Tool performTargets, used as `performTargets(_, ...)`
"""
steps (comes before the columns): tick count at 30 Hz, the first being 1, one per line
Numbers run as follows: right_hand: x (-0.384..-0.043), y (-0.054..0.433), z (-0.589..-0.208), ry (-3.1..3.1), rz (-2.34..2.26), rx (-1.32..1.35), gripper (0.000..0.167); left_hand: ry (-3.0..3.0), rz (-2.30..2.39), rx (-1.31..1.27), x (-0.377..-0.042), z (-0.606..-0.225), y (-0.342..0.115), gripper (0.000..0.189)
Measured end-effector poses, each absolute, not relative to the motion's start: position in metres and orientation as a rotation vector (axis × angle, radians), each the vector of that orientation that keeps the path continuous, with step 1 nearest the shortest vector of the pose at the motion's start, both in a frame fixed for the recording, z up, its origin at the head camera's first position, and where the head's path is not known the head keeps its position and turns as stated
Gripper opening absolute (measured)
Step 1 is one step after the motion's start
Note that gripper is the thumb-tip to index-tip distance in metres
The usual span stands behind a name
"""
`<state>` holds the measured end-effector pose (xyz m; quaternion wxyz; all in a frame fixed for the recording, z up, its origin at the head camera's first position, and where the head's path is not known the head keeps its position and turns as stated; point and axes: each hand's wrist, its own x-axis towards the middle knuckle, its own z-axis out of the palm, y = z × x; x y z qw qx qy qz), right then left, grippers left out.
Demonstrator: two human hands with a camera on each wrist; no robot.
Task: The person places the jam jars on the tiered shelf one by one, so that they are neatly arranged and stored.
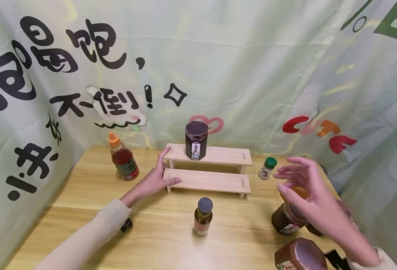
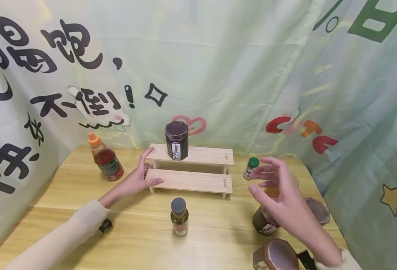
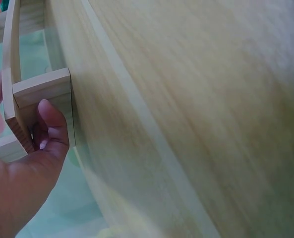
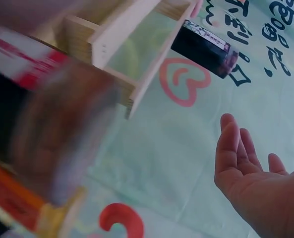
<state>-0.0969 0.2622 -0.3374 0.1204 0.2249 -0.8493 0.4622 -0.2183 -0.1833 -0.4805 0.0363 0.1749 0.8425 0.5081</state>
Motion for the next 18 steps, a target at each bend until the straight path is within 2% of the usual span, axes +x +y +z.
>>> performTargets(8, -0.055, 0.277, -0.365, -2.501, 1.292, 0.609, 0.08, 2.588, 1.569, 0.524, -0.217, -0.481, -0.186, 0.121)
performTargets(18, -0.014, 0.3, -0.407, -2.549, 1.141, 0.269, 0.1, 2.585, 1.562, 0.522, -0.219, -0.481, -0.184, 0.12)
